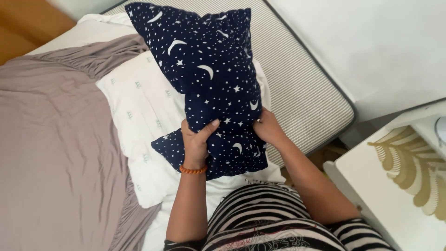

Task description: The person folds a patterned pillowcase and a white pillowcase on the bed, then places them on a nearby chair. They then fold a dark blue pillowcase with a moon and star pattern and place it on the bed. Finally, they fold a large brown fitted sheet and place it on the chair.

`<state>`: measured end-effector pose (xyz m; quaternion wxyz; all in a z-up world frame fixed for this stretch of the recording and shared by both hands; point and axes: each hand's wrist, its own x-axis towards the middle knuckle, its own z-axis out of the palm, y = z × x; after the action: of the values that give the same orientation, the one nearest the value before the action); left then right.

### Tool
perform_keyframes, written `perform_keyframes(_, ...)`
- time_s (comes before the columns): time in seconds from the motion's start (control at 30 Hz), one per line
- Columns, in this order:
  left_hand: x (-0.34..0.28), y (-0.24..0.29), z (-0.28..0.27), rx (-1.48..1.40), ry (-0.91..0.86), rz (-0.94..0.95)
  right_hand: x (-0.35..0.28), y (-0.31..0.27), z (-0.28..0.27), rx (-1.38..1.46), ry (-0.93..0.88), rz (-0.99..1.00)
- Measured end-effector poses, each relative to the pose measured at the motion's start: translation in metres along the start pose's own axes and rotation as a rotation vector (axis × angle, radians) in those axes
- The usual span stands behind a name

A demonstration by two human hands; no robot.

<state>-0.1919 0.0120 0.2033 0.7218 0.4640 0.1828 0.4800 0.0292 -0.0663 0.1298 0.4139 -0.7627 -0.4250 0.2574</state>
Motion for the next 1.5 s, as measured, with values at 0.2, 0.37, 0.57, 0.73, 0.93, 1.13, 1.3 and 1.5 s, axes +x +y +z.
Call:
perform_keyframes(0.2, 0.048, -0.045, 0.081, -0.242, -0.103, -0.048, 0.035, 0.052, -0.106, -0.069, 0.480, -0.299)
perform_keyframes(0.37, 0.107, -0.143, 0.131, -0.302, -0.142, -0.161, 0.071, 0.078, -0.195, -0.136, 0.595, -0.254)
perform_keyframes(0.57, 0.107, -0.320, 0.089, 0.988, -0.361, -0.349, 0.128, 0.232, -0.191, -0.639, 0.308, -0.082)
perform_keyframes(0.73, 0.038, -0.361, 0.011, 1.627, -0.407, -0.734, 0.136, 0.285, -0.115, -0.680, -0.305, 0.246)
perform_keyframes(0.93, -0.031, -0.377, -0.087, 1.567, -0.131, -0.704, 0.172, 0.338, -0.089, -0.836, -0.554, 0.394)
perform_keyframes(1.13, -0.036, -0.389, -0.087, 1.401, 0.108, -0.616, 0.185, 0.332, -0.070, -0.789, -0.568, 0.344)
perform_keyframes(1.3, -0.040, -0.369, -0.091, 1.285, 0.141, -0.552, 0.140, 0.248, -0.057, -0.992, -0.499, 0.498)
perform_keyframes(1.5, -0.022, -0.319, -0.100, 0.599, 0.552, -0.435, 0.133, 0.277, -0.022, -0.984, -0.396, 0.557)
